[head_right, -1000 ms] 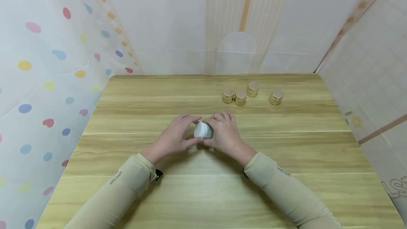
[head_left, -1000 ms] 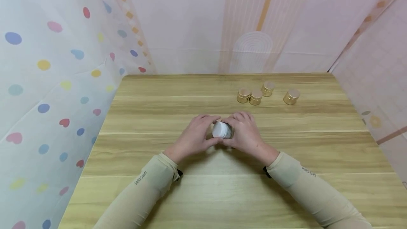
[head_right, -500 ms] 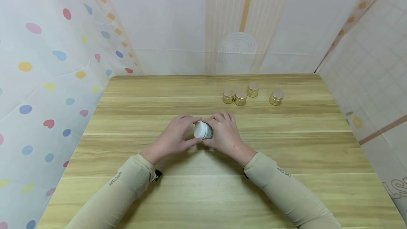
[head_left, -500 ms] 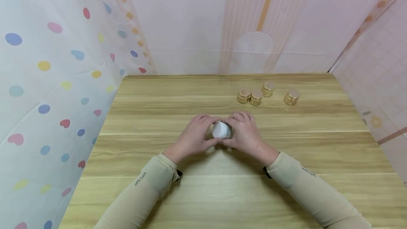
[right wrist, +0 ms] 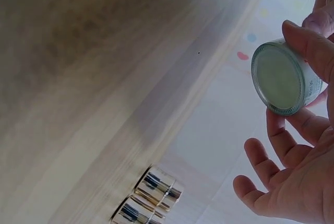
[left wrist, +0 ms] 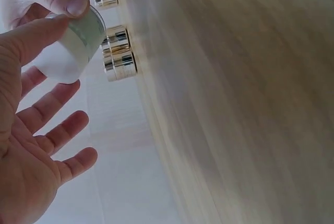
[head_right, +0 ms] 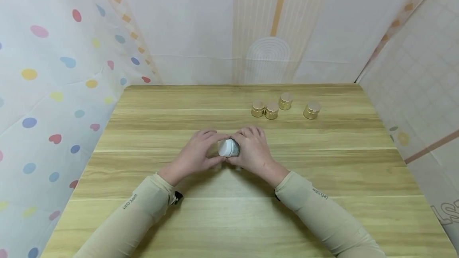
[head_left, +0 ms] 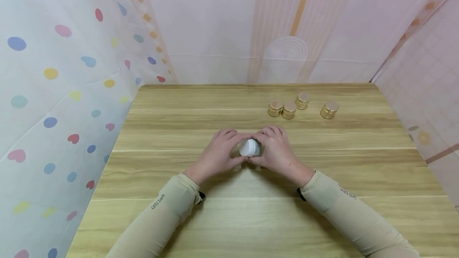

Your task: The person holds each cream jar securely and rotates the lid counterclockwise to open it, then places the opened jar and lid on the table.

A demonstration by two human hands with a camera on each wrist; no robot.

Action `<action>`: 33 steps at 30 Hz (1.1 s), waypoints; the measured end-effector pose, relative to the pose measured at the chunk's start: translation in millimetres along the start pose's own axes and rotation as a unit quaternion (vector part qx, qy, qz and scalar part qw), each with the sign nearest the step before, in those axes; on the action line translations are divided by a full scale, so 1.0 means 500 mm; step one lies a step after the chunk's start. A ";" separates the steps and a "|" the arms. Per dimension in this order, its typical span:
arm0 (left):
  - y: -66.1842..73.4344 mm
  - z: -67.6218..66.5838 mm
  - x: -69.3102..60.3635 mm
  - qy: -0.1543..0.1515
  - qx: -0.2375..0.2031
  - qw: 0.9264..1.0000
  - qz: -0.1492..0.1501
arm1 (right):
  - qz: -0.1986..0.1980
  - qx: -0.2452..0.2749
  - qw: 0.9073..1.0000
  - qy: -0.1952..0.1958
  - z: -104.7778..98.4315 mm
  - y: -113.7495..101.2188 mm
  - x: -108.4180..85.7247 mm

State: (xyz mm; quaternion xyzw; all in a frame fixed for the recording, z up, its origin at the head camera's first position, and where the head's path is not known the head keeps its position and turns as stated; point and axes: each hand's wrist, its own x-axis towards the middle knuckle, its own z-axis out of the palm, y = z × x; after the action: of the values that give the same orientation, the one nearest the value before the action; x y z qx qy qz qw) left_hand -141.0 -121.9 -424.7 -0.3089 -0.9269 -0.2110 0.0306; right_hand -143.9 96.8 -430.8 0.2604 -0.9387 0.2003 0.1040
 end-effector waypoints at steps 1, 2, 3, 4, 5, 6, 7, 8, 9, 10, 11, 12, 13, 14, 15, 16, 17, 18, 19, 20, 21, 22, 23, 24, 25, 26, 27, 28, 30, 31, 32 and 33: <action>0.000 0.000 0.000 0.000 -0.001 1.000 -0.001 | 0.000 0.000 1.000 0.000 0.001 0.000 0.000; -0.001 0.000 -0.001 0.002 -0.004 1.000 0.000 | 0.000 -0.001 1.000 0.000 0.001 0.001 0.000; -0.001 0.000 -0.001 0.003 -0.007 1.000 0.001 | -0.001 0.000 1.000 0.000 0.001 0.001 0.000; 0.000 0.000 0.000 0.006 -0.010 1.000 0.004 | -0.001 -0.001 1.000 0.000 0.001 0.001 0.001; 0.000 0.000 0.000 0.008 -0.011 1.000 0.009 | -0.002 -0.002 1.000 0.000 0.001 0.001 0.000; 0.000 0.000 0.000 0.011 -0.012 1.000 0.013 | -0.003 -0.002 1.000 0.001 0.001 0.001 0.000; 0.001 0.000 0.001 0.014 -0.011 1.000 0.018 | -0.003 -0.002 1.000 0.001 0.000 0.001 0.000; 0.001 0.000 0.001 0.017 -0.010 1.000 0.022 | -0.003 -0.003 1.000 0.001 0.000 0.001 0.000; 0.002 0.000 0.001 0.020 -0.008 0.999 0.025 | -0.002 -0.004 1.000 0.000 -0.001 0.001 0.000; 0.002 0.000 0.001 0.023 -0.005 0.999 0.029 | -0.002 -0.004 1.000 -0.002 -0.001 0.001 0.000; 0.002 0.000 0.000 0.026 -0.002 0.999 0.031 | -0.001 -0.003 1.000 -0.004 -0.001 0.000 -0.001; 0.002 0.001 0.000 0.029 0.000 0.999 0.032 | 0.000 -0.002 1.000 -0.006 -0.002 0.000 -0.001; 0.001 0.001 -0.001 0.032 0.001 0.999 0.032 | 0.000 -0.002 1.000 -0.008 -0.002 0.000 0.000; 0.001 0.001 -0.002 0.034 0.001 0.999 0.032 | 0.001 -0.001 1.000 -0.010 -0.002 0.000 0.000; 0.000 0.001 -0.002 0.036 0.001 0.999 0.032 | 0.001 0.000 1.000 -0.012 -0.002 0.000 0.000; 0.000 0.001 -0.003 0.037 0.000 0.999 0.031 | 0.001 0.000 1.000 -0.013 -0.002 0.000 0.000; -0.001 0.002 -0.003 0.038 -0.001 0.999 0.030 | 0.001 0.000 1.000 -0.013 -0.002 0.000 0.001; -0.002 0.003 -0.003 0.040 -0.003 0.999 0.029 | 0.001 0.000 1.000 -0.014 -0.001 0.000 0.001; -0.003 0.003 -0.003 0.041 -0.005 0.999 0.027 | 0.001 0.000 1.000 -0.014 -0.001 0.000 0.001; -0.004 0.004 -0.003 0.042 -0.008 0.999 0.026 | 0.001 0.001 1.000 -0.015 -0.001 0.001 0.002; -0.004 0.004 -0.003 0.044 -0.011 0.999 0.025 | 0.001 0.000 1.000 -0.015 -0.001 0.001 0.002; -0.004 0.004 -0.003 0.045 -0.013 0.999 0.023 | 0.001 0.000 1.000 -0.017 -0.001 0.002 0.002; -0.004 0.004 -0.003 0.046 -0.015 0.999 0.021 | 0.001 0.000 1.000 -0.018 -0.001 0.002 0.002; -0.005 0.005 -0.003 0.047 -0.017 0.999 0.019 | 0.000 0.000 1.000 -0.019 0.000 0.002 0.002; -0.005 0.005 -0.003 0.048 -0.019 0.999 0.015 | 0.000 0.001 1.000 -0.019 0.000 0.002 0.003; -0.006 0.006 -0.003 0.049 -0.020 0.999 0.010 | 0.000 0.001 1.000 -0.020 0.000 0.003 0.003; -0.007 0.006 -0.003 0.049 -0.023 0.999 0.001 | 0.001 0.000 1.000 -0.021 0.001 0.004 0.003; -0.008 0.006 -0.003 0.050 -0.026 0.998 -0.010 | 0.002 -0.001 1.000 -0.021 0.001 0.004 0.003; -0.010 0.005 -0.004 0.055 -0.039 0.997 -0.032 | 0.006 -0.003 1.000 -0.020 0.001 0.006 0.003; -0.011 0.003 -0.004 0.058 -0.044 0.997 -0.040 | 0.010 -0.003 1.000 -0.019 0.001 0.008 0.003; -0.010 0.001 -0.004 0.060 -0.048 0.996 -0.047 | 0.013 -0.005 1.000 -0.018 -0.001 0.009 0.003; -0.010 -0.001 -0.003 0.062 -0.054 0.995 -0.052 | 0.016 -0.006 1.000 -0.018 -0.002 0.010 0.002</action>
State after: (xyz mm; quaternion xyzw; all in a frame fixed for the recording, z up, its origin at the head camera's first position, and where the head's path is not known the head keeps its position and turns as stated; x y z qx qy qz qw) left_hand -142.6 -126.7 -426.4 -0.2474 -0.9254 -0.2805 0.0604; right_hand -147.6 100.6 -431.3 0.2486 -0.9455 0.1919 0.0858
